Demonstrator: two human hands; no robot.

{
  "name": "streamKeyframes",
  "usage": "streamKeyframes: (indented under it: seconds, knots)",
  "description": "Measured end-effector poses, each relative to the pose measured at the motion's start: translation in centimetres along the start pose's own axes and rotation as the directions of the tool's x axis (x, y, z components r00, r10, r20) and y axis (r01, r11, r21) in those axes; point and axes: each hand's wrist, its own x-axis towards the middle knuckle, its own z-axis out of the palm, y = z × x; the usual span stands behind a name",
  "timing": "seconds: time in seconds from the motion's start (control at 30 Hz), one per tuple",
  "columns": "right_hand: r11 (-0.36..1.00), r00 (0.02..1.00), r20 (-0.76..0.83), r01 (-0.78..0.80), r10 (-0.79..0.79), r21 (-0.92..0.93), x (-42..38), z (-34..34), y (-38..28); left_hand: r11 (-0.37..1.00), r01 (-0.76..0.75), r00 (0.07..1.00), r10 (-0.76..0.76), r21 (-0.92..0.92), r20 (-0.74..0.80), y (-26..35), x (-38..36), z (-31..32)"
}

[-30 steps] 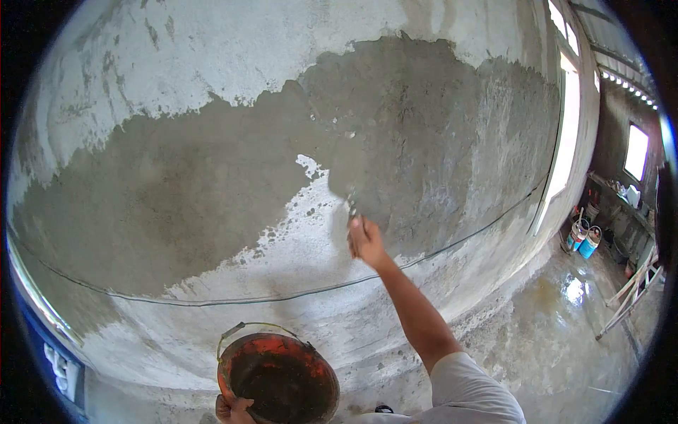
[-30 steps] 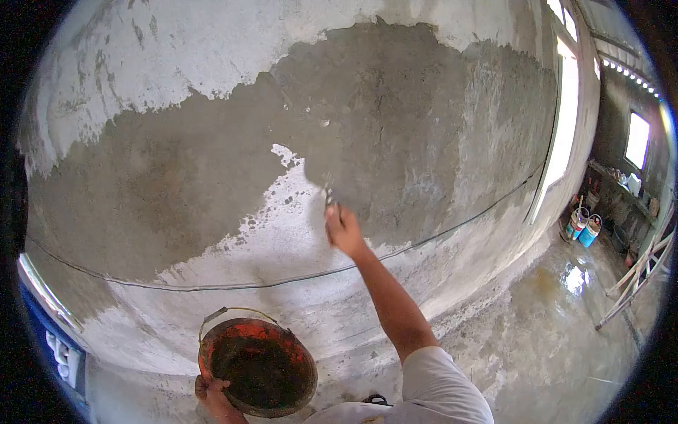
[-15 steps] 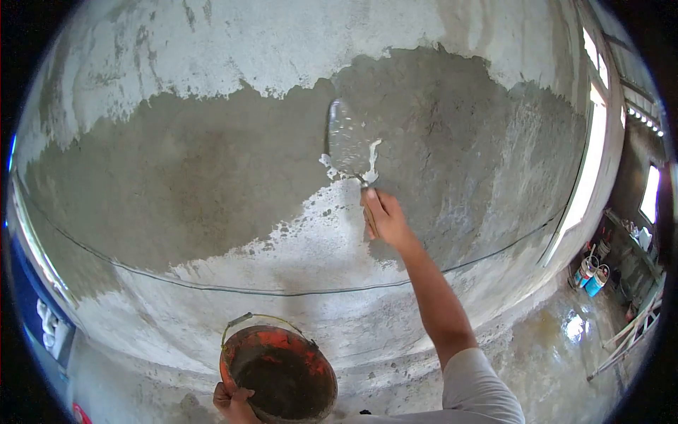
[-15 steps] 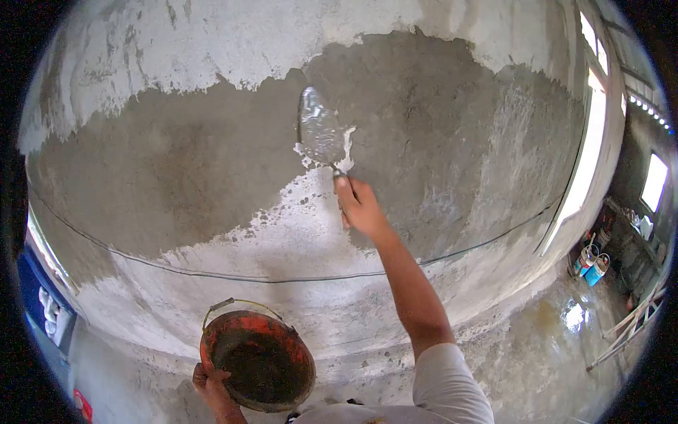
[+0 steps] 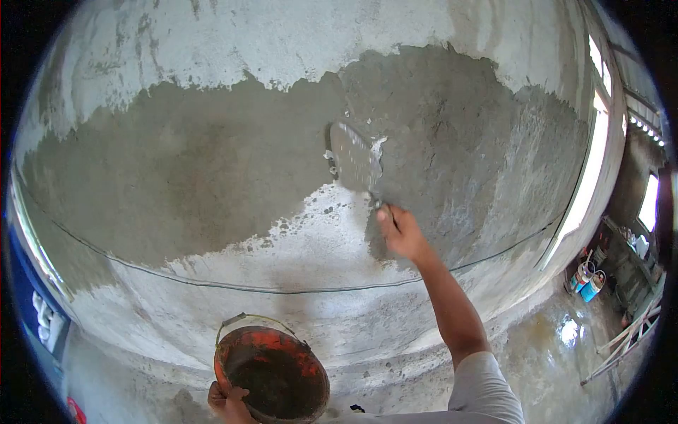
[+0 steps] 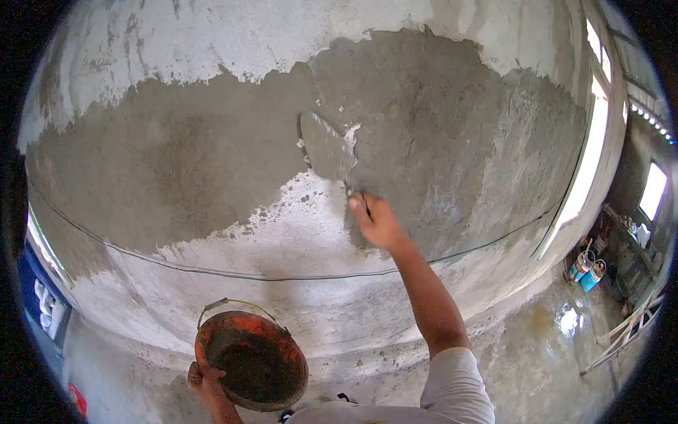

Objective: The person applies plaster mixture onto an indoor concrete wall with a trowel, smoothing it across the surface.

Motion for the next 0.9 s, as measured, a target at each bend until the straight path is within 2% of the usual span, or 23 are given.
streamKeyframes:
  seconds: [0.03,0.1,0.17,0.23,0.3,0.37,0.4,0.47,0.53,0.57,0.63,0.67,0.73,0.8,0.83,0.9]
  knots:
    - [0.999,1.000,-0.008,-0.002,0.003,0.039,1.3,-0.3,-0.9,1.000,-0.001,1.000,0.001,0.006,0.005,0.1,0.0,0.2]
    - [0.997,1.000,-0.016,-0.007,0.009,0.078,1.9,0.5,-0.8,1.000,-0.001,0.996,0.001,0.007,-0.092,-0.1,0.1,0.8]
    - [0.972,0.972,0.048,0.230,-0.228,-0.044,1.0,3.0,1.7,1.000,-0.022,0.999,0.023,0.018,-0.035,-1.1,0.9,-0.3]
    - [0.974,0.972,0.088,0.223,-0.218,-0.050,-2.1,5.5,3.9,0.998,-0.046,0.999,0.045,0.030,0.025,-0.6,1.1,-0.4]
    - [0.973,0.968,0.133,0.223,-0.213,-0.064,-3.8,5.4,4.0,0.988,0.029,0.995,-0.044,-0.155,-0.091,1.4,-0.1,1.3]
    - [0.990,0.962,0.271,0.070,-0.034,-0.124,-4.1,3.2,2.4,0.991,0.019,0.998,-0.026,-0.135,-0.049,0.0,1.2,0.1]
    - [0.988,0.979,0.178,0.121,-0.102,-0.099,-3.4,2.9,3.4,0.995,0.015,1.000,-0.016,-0.097,-0.007,-0.9,1.6,-0.6]
    - [0.990,0.989,-0.049,0.139,-0.138,0.007,-0.8,0.5,0.4,0.995,-0.017,1.000,0.017,-0.098,-0.005,-0.8,1.5,-0.3]
    - [0.983,0.997,-0.069,-0.009,0.022,0.186,2.3,-1.9,-3.1,0.994,-0.048,0.999,0.048,-0.103,0.000,-0.9,1.7,-0.3]
    - [0.983,0.997,-0.074,-0.008,0.022,0.186,3.5,-2.2,-3.8,0.998,-0.016,1.000,0.016,-0.060,-0.008,-1.3,1.9,-0.6]
    - [0.997,0.999,0.051,-0.003,-0.001,0.074,5.1,-2.6,-4.5,1.000,0.015,1.000,-0.016,-0.022,-0.015,-1.4,2.0,-0.5]
    - [0.997,0.999,0.047,-0.003,0.000,0.073,4.9,-2.4,-4.2,1.000,0.009,1.000,-0.009,-0.021,-0.010,-1.1,1.8,-0.4]
    - [0.955,0.947,0.316,0.149,-0.064,-0.255,3.6,-0.6,-2.1,1.000,0.002,1.000,-0.002,-0.020,-0.005,-0.6,1.4,0.4]
    - [0.953,0.939,0.305,0.224,-0.156,-0.203,0.5,3.1,3.2,0.984,-0.069,0.969,0.027,-0.164,-0.245,-0.5,0.5,1.6]
    - [0.962,0.931,0.359,0.154,-0.065,-0.225,-1.5,3.7,3.7,0.985,-0.063,0.969,0.021,-0.162,-0.248,-0.4,0.3,1.1]
    - [0.959,0.907,0.419,0.080,0.042,-0.271,-4.5,4.0,4.2,0.992,0.022,0.998,-0.029,-0.127,-0.054,-0.2,0.6,0.4]
